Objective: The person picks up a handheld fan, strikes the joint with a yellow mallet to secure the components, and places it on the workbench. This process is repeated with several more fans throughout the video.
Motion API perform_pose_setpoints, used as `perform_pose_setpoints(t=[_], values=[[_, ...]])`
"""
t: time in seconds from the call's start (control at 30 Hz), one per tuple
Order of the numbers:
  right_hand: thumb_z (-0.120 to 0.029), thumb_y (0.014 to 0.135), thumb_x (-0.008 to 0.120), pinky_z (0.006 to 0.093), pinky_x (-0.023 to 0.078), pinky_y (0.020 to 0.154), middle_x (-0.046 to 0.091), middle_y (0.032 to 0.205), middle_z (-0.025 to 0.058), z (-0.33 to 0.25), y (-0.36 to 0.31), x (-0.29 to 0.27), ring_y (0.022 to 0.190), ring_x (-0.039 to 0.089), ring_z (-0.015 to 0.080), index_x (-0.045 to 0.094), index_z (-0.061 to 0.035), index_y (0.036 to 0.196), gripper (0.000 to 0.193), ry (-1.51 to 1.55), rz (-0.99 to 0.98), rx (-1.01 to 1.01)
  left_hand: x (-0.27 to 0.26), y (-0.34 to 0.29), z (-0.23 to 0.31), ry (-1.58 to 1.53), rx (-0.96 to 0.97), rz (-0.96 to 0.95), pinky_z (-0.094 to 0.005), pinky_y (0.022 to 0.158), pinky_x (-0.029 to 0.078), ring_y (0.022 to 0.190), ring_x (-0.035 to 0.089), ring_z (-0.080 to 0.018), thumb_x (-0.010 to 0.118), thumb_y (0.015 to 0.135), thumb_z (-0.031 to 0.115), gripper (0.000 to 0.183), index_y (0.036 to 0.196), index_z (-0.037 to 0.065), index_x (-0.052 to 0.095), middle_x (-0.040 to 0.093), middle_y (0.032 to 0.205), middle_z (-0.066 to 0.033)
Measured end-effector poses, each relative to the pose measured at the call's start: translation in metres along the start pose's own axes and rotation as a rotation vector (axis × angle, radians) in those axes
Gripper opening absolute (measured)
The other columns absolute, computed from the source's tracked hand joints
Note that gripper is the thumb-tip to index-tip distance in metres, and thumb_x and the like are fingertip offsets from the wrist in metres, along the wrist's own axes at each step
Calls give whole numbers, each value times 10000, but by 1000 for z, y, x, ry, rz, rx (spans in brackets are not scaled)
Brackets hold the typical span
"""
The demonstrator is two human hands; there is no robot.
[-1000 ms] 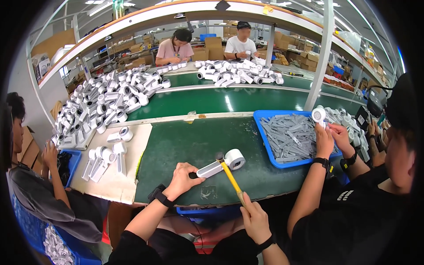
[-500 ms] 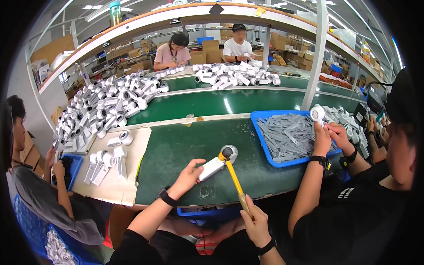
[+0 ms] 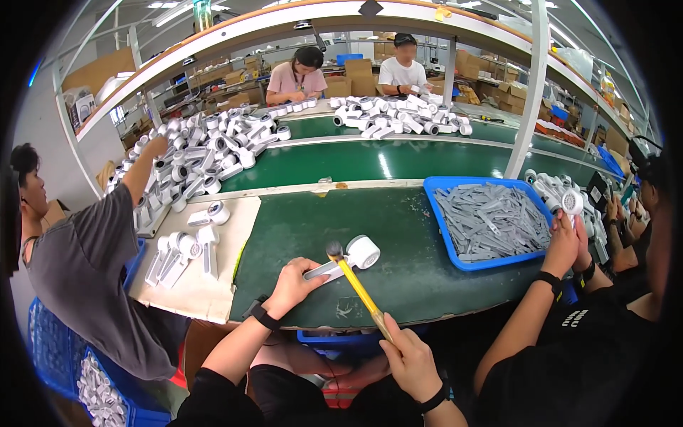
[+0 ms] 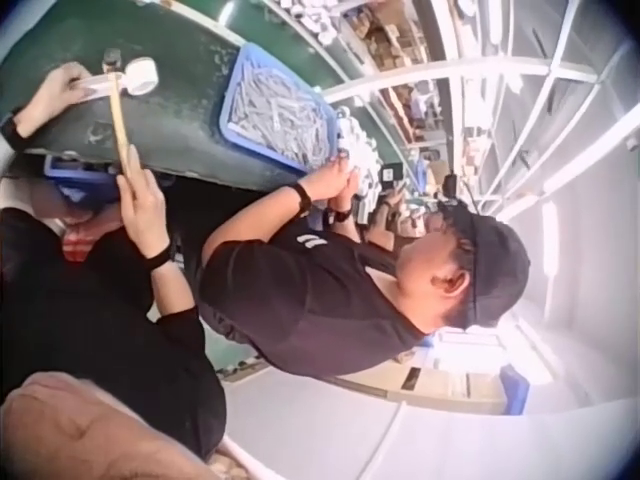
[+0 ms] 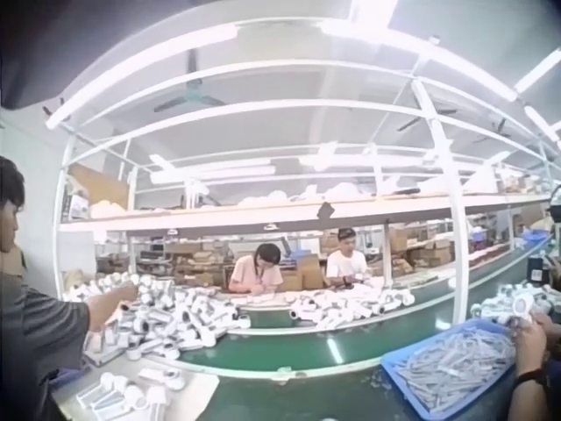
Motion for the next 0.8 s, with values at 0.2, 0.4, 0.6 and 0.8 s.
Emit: perform_pose_setpoints(t=[0.2, 0.4, 0.6, 0.8], values=[[-17, 880, 654, 318, 474, 672, 569, 805, 126, 5, 6, 8, 706, 583, 235, 534, 17, 1363, 499, 17, 110, -50, 1, -1, 5, -1, 62, 4, -396, 810, 498, 898, 619, -307, 803, 759, 191, 262, 949, 29, 724, 655, 878, -141], [-27, 890, 645, 339, 471, 663, 561, 795, 145, 9, 4, 11, 684, 567, 269, 539, -63, 1387, 510, 35, 122, 15, 1, -1, 2, -19, -11, 13, -392, 853, 483, 952, 591, -316, 823, 724, 209, 290, 942, 40, 733, 649, 900, -133], [-29, 900, 639, 328, 464, 651, 540, 782, 133, 4, 6, 22, 674, 559, 256, 500, -45, 1414, 534, -31, -16, 40, 6, -10, -6, 135, 17, 60, -421, 853, 482, 916, 588, -337, 853, 683, 260, 334, 910, 45, 736, 636, 896, -135], [-37, 898, 640, 357, 465, 625, 532, 766, 125, -9, 10, 42, 658, 562, 282, 528, -39, 1380, 495, -55, -123, -41, 6, -11, -25, 165, -61, 99, -461, 816, 480, 923, 580, -339, 879, 647, 313, 383, 880, 52, 724, 633, 913, -124]])
Point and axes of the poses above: each hand's wrist, its own y-axis towards the middle knuckle, its own x-axis out of the palm, z = x × y, the point moved 9 cm from there along y, towards the middle knuckle
